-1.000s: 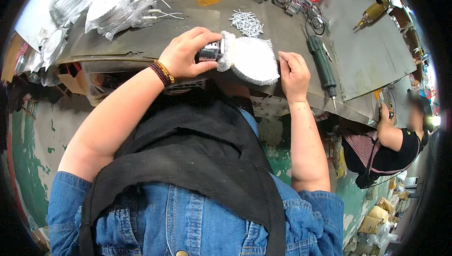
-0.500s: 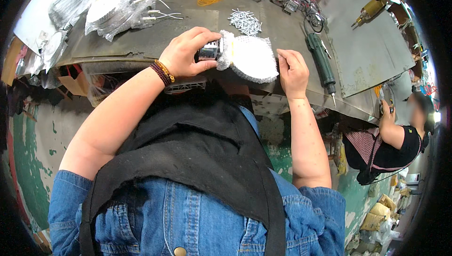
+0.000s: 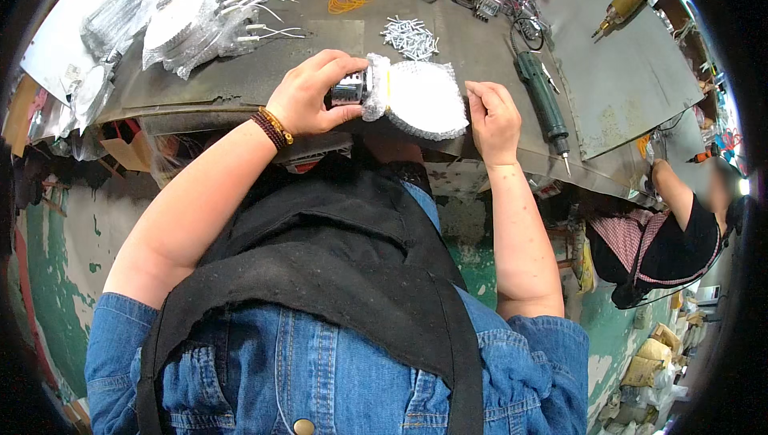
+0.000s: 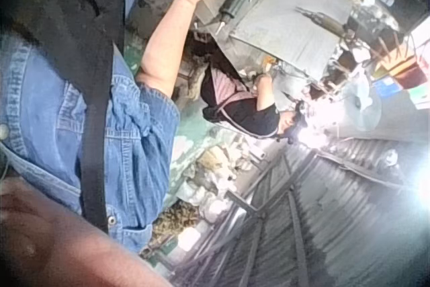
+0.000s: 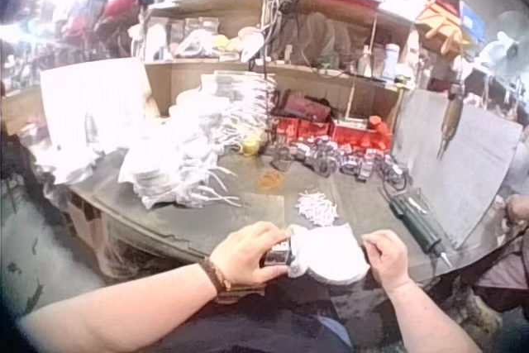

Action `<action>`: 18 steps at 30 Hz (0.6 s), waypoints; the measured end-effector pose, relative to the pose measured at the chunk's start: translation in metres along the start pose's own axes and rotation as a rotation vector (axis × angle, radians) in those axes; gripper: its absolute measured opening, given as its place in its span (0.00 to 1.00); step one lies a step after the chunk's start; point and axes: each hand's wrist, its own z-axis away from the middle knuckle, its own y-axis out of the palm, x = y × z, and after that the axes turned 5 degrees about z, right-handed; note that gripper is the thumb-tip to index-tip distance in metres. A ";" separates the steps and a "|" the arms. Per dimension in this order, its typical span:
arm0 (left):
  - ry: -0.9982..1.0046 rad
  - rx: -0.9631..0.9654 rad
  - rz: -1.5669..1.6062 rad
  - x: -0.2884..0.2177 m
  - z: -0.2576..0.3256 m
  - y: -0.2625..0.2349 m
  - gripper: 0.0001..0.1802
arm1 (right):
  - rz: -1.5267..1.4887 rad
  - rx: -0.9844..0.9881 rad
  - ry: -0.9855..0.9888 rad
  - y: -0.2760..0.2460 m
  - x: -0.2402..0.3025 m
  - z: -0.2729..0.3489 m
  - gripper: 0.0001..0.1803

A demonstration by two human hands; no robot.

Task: Assembling the metal components of a round light fixture using a pneumatic screwdriver and screws.

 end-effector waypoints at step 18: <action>0.012 -0.009 -0.007 0.000 0.000 0.001 0.33 | -0.005 -0.002 -0.004 0.000 -0.002 0.000 0.07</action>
